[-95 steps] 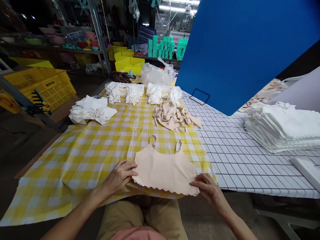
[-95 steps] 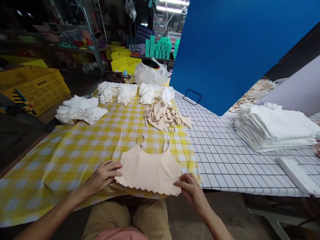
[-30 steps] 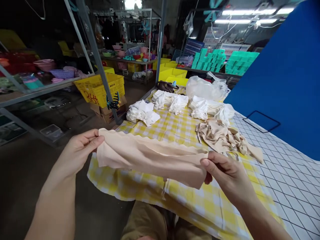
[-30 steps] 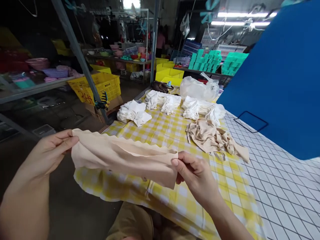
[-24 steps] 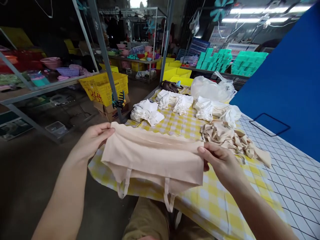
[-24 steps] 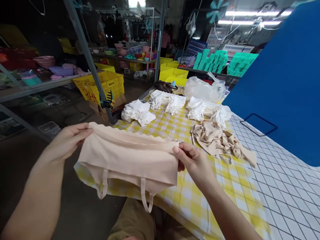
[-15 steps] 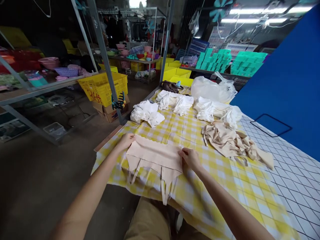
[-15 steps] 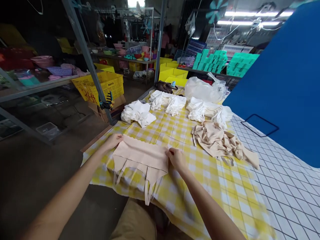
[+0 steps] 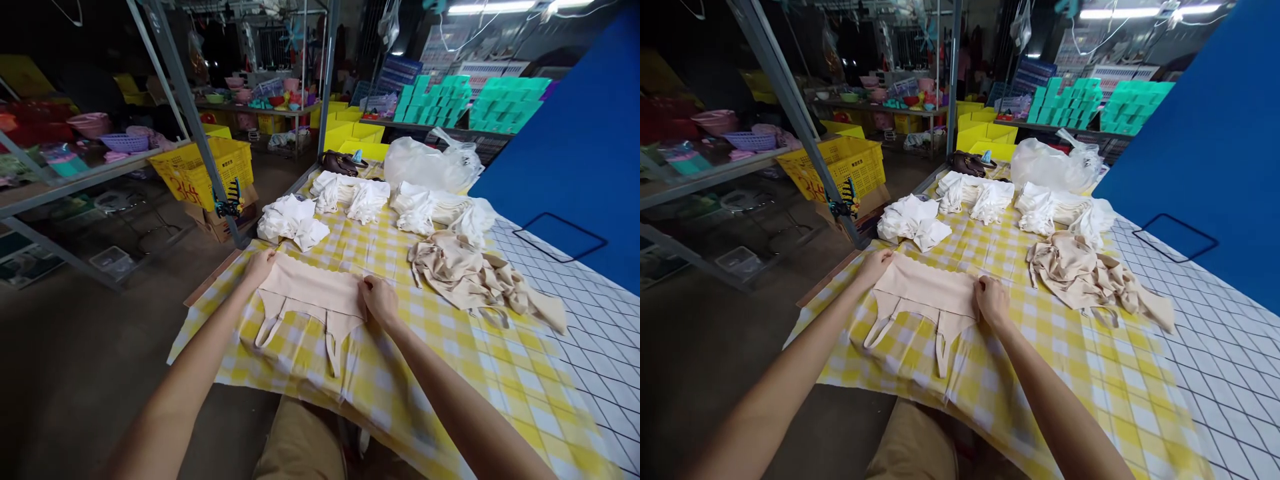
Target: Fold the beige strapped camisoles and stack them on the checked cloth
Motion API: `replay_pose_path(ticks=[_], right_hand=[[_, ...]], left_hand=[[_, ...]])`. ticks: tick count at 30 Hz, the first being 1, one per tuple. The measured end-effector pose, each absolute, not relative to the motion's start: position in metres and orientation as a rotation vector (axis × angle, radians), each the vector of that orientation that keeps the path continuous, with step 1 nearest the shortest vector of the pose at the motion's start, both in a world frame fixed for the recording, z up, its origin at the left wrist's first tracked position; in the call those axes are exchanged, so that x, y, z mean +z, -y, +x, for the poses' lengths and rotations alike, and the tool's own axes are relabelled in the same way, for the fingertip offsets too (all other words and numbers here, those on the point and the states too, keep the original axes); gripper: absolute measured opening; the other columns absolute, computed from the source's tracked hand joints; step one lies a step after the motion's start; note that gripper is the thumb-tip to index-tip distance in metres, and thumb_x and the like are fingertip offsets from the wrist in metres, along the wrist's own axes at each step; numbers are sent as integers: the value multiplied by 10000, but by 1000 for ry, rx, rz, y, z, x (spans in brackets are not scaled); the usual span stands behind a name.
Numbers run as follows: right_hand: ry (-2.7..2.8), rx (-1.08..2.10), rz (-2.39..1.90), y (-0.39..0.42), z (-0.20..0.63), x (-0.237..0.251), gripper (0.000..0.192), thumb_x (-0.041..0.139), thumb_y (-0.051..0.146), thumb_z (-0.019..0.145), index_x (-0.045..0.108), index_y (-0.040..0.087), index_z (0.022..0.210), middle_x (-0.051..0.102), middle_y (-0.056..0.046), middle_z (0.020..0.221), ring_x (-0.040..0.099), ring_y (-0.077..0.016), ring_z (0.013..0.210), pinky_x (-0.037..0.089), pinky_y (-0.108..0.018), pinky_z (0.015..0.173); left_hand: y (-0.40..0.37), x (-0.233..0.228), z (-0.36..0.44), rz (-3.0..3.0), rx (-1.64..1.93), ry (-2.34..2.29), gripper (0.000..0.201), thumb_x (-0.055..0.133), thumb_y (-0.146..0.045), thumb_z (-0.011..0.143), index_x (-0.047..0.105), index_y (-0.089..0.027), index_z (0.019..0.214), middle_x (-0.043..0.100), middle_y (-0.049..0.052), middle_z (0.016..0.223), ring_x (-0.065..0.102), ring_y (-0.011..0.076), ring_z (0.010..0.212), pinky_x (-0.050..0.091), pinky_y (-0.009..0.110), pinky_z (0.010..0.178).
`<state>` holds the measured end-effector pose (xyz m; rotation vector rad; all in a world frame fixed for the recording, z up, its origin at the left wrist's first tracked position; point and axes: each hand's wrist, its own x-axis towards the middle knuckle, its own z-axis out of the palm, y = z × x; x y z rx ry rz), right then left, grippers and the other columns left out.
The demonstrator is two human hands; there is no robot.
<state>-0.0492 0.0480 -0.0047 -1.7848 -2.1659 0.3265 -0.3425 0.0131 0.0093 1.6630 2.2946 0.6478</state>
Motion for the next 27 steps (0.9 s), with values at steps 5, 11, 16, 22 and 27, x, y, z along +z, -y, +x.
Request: replay_pose_path(ticks=[5, 11, 16, 22, 27], right_hand=[[2332, 111, -1472, -31, -48, -11, 379, 353, 210, 873, 507, 142, 1213, 518, -150, 1227, 452, -264, 1121, 355, -369, 890], [2717, 209, -1282, -18, -40, -24, 459, 279, 388, 932, 373, 238, 1355, 301, -59, 1452, 225, -232, 1339, 232, -442, 1034], [2721, 289, -1383, -13, -18, -24, 494, 249, 424, 933, 313, 244, 1388, 242, -42, 1468, 174, -233, 1355, 198, -468, 1057], [2683, 389, -1399, 12, 21, -17, 489, 286, 423, 921, 340, 250, 1376, 277, -40, 1454, 189, -221, 1351, 202, -467, 1066], [2571, 371, -1428, 32, 54, -10, 443, 316, 398, 912, 475, 234, 1292, 416, -73, 1385, 327, -242, 1296, 285, -460, 1028]], left_hand=[[8, 5, -325, 1924, 655, -2353, 385, 399, -186, 857, 464, -121, 1230, 535, 147, 1230, 494, 249, 1125, 365, 347, 934], [42, -16, -317, 2209, 231, -2114, 470, 355, -347, 902, 349, -192, 1345, 292, 83, 1445, 237, 206, 1337, 72, 475, 1096], [45, -11, -325, 2195, 96, -2124, 447, 357, -302, 889, 401, -184, 1318, 342, 98, 1415, 292, 190, 1316, 78, 465, 1097], [34, -19, -297, 2187, 91, -2207, 494, 424, -309, 852, 417, -156, 1321, 304, 137, 1425, 247, 256, 1331, 155, 444, 1085], [39, -21, -225, 2283, 106, -1899, 537, 387, -366, 871, 285, -253, 1387, 174, 82, 1477, 139, 268, 1360, 145, 526, 1062]])
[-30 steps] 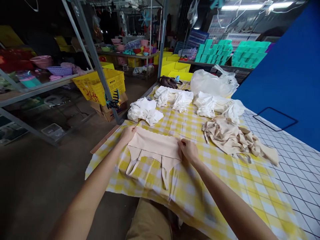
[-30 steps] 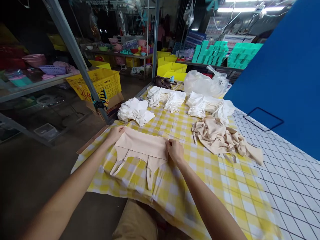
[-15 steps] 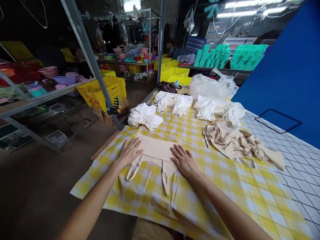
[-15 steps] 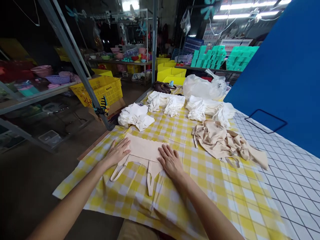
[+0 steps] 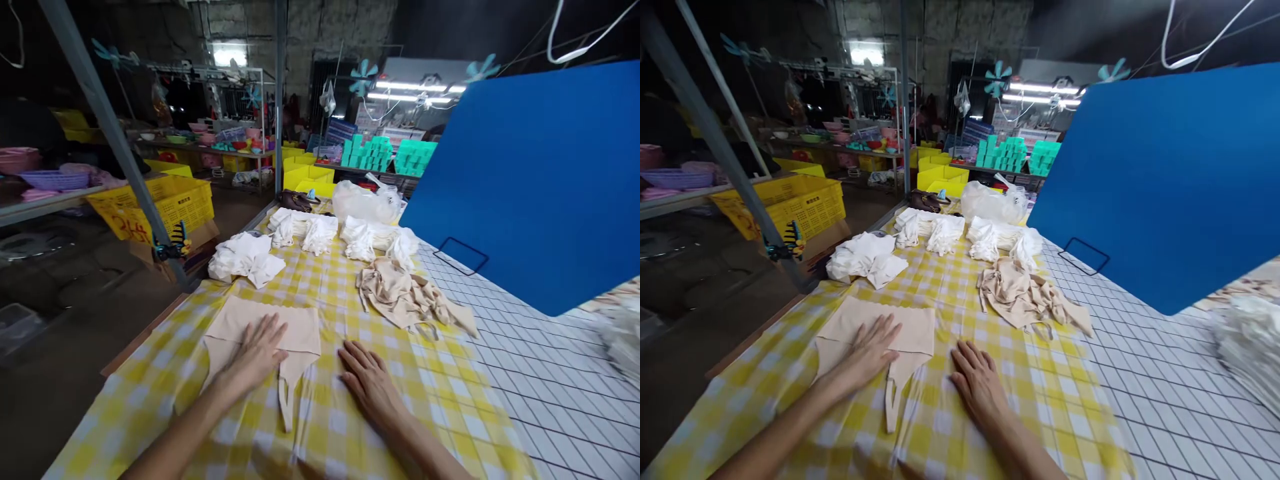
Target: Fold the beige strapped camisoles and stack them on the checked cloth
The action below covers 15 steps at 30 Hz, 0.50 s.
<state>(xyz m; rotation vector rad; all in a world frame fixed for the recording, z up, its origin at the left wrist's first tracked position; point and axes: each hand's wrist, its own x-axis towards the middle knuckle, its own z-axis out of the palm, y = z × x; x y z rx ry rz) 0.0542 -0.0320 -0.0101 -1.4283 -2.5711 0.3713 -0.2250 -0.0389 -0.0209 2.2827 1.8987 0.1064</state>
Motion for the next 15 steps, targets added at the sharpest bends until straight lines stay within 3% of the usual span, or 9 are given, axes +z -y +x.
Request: replay_pose_path(ticks=[6, 10, 13, 15], right_hand=[[2300, 279, -1499, 25, 104, -10, 310, 368, 291, 885, 617, 226, 1060, 599, -102, 1122, 543, -249, 1026, 427, -414, 862], [2100, 142, -1626, -14, 131, -9, 322, 371, 251, 855, 602, 174, 1066, 589, -124, 1047, 549, -250, 965, 444, -386, 836], [2045, -54, -1743, -47, 134, -3, 319, 415, 234, 825, 600, 145, 1068, 570, -148, 1066, 529, -272, 974, 435, -392, 818], [2072, -100, -1780, -64, 130, 0, 253, 473, 248, 800, 636, 160, 972, 585, -145, 1039, 522, -282, 977, 429, -381, 794]], left_hand=[[54, -14, -193, 2285, 91, -1720, 518, 356, -388, 892, 257, -291, 1390, 144, 46, 1484, 122, 241, 1365, 117, 518, 1076], [53, -14, -198, 2236, 101, -1659, 526, 318, -419, 900, 240, -268, 1397, 164, 50, 1478, 122, 227, 1365, 134, 500, 1083], [54, -9, -185, 2223, 138, -1608, 548, 377, -340, 878, 227, -272, 1400, 186, 44, 1474, 137, 212, 1362, 131, 490, 1091], [59, -2, -167, 2208, 193, -1563, 578, 422, -289, 851, 235, -272, 1398, 197, 41, 1472, 143, 207, 1361, 127, 480, 1098]])
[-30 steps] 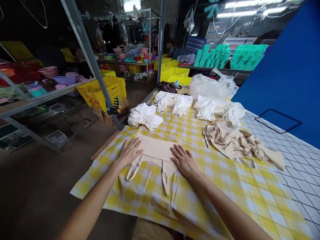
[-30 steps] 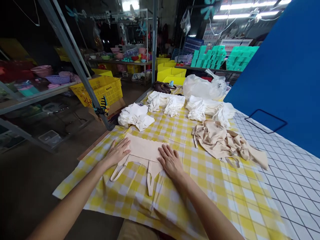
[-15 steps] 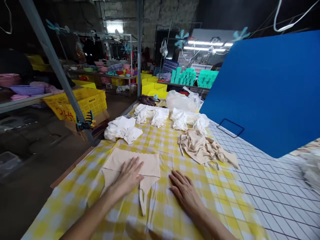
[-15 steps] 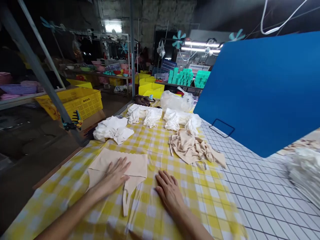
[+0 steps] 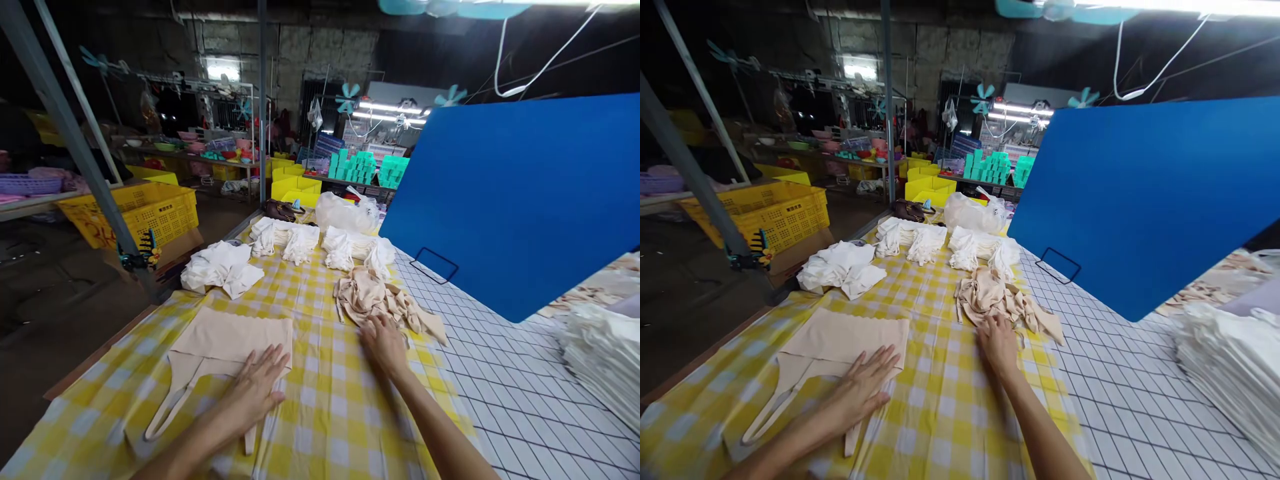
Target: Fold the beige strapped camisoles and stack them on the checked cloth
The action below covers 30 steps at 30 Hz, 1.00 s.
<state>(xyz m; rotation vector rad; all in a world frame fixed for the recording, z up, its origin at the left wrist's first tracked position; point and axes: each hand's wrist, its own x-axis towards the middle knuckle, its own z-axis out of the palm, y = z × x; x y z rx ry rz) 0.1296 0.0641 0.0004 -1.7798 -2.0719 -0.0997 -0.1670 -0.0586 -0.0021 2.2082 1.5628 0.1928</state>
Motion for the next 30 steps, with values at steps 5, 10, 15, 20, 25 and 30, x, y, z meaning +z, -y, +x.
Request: replay_pose_path(ticks=[5, 10, 15, 20, 25, 30], right_hand=[[2010, 2, -1802, -78, 124, 5, 199, 445, 197, 795, 626, 178, 716, 640, -93, 798, 580, -229, 817, 427, -301, 685], [1802, 275, -1621, -38, 129, 39, 215, 449, 354, 794, 560, 185, 722, 572, -15, 594, 534, -174, 560, 401, -259, 525], [1727, 754, -1341, 44, 107, 82, 275, 502, 455, 795, 543, 193, 721, 502, 17, 551, 461, -125, 492, 365, -214, 439], [1556, 1267, -1257, 92, 87, 83, 275, 591, 469, 752, 562, 195, 740, 566, -2, 624, 533, -136, 538, 424, -219, 466], [1194, 1396, -1281, 97, 91, 95, 297, 675, 455, 674, 557, 214, 802, 581, 3, 610, 552, -146, 502, 440, -225, 426], [1071, 1143, -1236, 92, 98, 130, 291, 744, 410, 594, 592, 199, 725, 549, 14, 642, 511, -101, 521, 408, -174, 419]], left_hand=[[79, 22, -122, 2041, 314, -1292, 618, 520, -303, 796, 315, -246, 1376, 246, 52, 1459, 193, 220, 1350, 155, 431, 1112], [87, 31, -94, 1719, 662, -1164, 571, 522, -329, 793, 390, -221, 1337, 444, 77, 1352, 421, 218, 1226, 338, 363, 1039], [93, 27, -57, 1570, 815, -1100, 997, 727, -347, 604, 163, -246, 1420, 224, 96, 1466, 268, 287, 1310, 284, 431, 1071], [110, 40, -30, 1624, 1023, -965, 694, 681, -179, 613, 440, -229, 1262, 504, 67, 1265, 459, 249, 1160, 392, 355, 973], [111, 42, -42, 1509, 921, -1205, 228, 621, -152, 608, 632, -157, 836, 642, 16, 763, 568, 162, 670, 434, 250, 586], [104, 48, -67, 1531, 1118, -1220, 137, 532, -99, 682, 640, -149, 751, 613, 18, 728, 545, 133, 683, 415, 221, 608]])
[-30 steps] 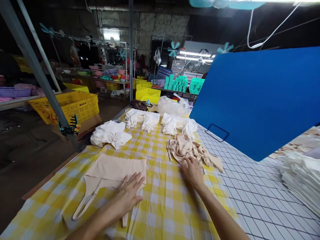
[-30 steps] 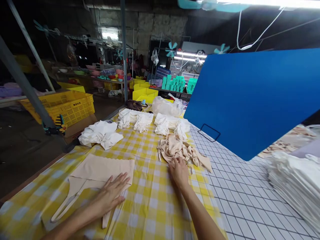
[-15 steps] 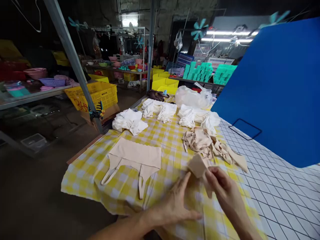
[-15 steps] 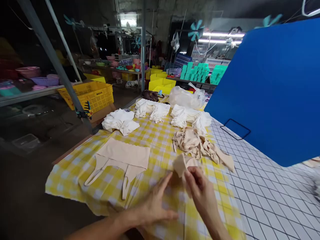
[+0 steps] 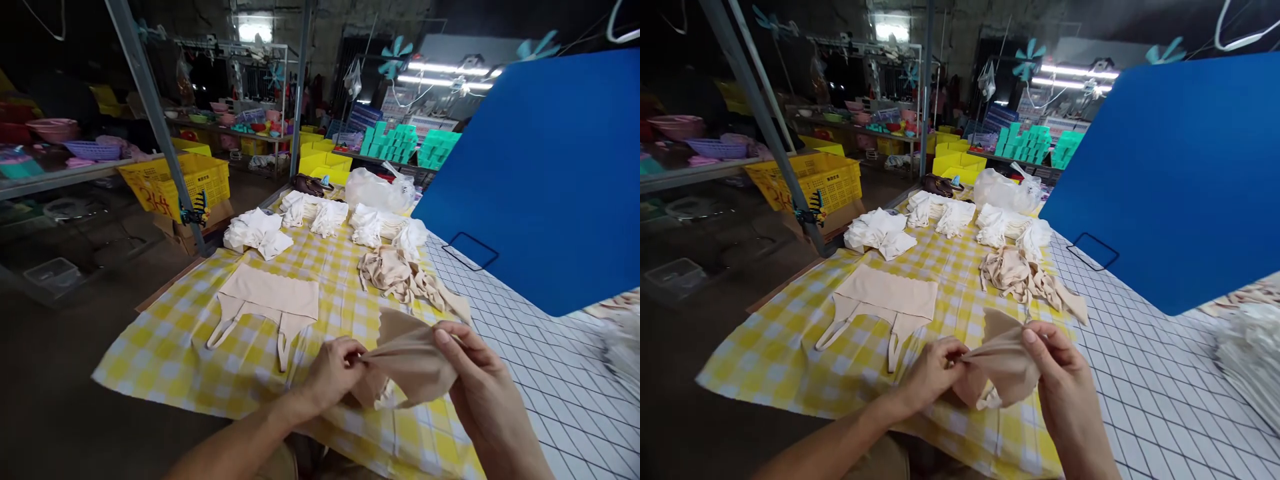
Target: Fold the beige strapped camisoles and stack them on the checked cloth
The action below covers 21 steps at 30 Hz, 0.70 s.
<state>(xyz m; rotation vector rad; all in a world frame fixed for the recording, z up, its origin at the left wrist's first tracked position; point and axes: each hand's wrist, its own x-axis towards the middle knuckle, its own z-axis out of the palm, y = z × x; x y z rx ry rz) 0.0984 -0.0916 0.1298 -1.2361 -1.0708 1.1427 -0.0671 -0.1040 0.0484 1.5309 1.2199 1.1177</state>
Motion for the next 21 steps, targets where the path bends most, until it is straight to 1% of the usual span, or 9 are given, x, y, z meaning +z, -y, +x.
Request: replay_pose_path(ticks=[4, 7, 9, 10, 13, 15, 17, 19, 21], right_hand=[[1128, 897, -1284, 75, 118, 125, 303, 708, 451, 597, 600, 196, 720, 561, 0, 674, 500, -118, 556, 389, -196, 434], [1400, 740, -1636, 63, 145, 92, 252, 631, 425, 642, 614, 189, 730, 564, -9, 590, 498, -148, 518, 361, -234, 432], [1650, 618, -1921, 62, 165, 66, 176, 577, 362, 665, 625, 197, 699, 564, -14, 525, 511, -176, 497, 357, -269, 460], [1758, 549, -2016, 64, 173, 54, 160, 555, 342, 676, 632, 202, 691, 587, -29, 538, 532, -195, 518, 362, -287, 484], [1930, 447, -2111, 73, 191, 31, 228, 472, 356, 751, 645, 207, 748, 651, -72, 657, 587, -236, 635, 388, -316, 557], [1886, 392, -2176, 73, 194, 26, 280, 433, 382, 776, 637, 198, 827, 657, -81, 714, 598, -247, 696, 400, -323, 591], [1781, 327, -2264, 65, 190, 28, 311, 430, 401, 773, 618, 182, 888, 650, -92, 759, 594, -260, 744, 395, -333, 617], [1699, 368, -2305, 53, 182, 31, 336, 444, 439, 758, 598, 165, 875, 633, -112, 765, 578, -272, 749, 378, -344, 613], [1694, 504, -2270, 41, 173, 32, 324, 478, 471, 728, 572, 165, 777, 608, -107, 698, 555, -259, 685, 361, -340, 580]], left_hand=[[105, 57, -76, 1670, 1181, -1159, 153, 541, -245, 795, 648, -163, 868, 583, 29, 842, 557, 135, 761, 445, 221, 662], [110, 45, -74, 2007, 919, -1174, 278, 606, -338, 775, 633, -218, 1024, 565, 51, 1047, 543, 193, 944, 437, 308, 829], [114, 28, -71, 2172, 727, -1247, 382, 633, -334, 758, 586, -223, 1120, 536, 74, 1158, 488, 242, 1074, 390, 379, 924], [115, 19, -70, 2204, 663, -1298, 401, 629, -317, 764, 568, -212, 1146, 530, 84, 1180, 471, 249, 1103, 377, 393, 943], [113, 0, -71, 2168, 620, -1454, 311, 568, -255, 813, 576, -197, 1118, 560, 71, 1153, 484, 217, 1088, 385, 360, 943], [108, -2, -74, 2118, 635, -1595, 256, 522, -232, 841, 589, -204, 1086, 570, 55, 1136, 493, 201, 1067, 395, 335, 928], [102, 4, -77, 2093, 593, -1758, 256, 507, -233, 850, 581, -201, 1094, 571, 61, 1124, 489, 214, 1068, 398, 343, 916], [97, 12, -78, 2073, 473, -1906, 285, 533, -260, 835, 567, -173, 1104, 565, 95, 1116, 485, 246, 1074, 400, 371, 904], [95, 16, -80, 2034, 347, -2007, 306, 567, -297, 809, 571, -138, 1070, 558, 131, 1104, 492, 274, 1059, 410, 386, 876]])
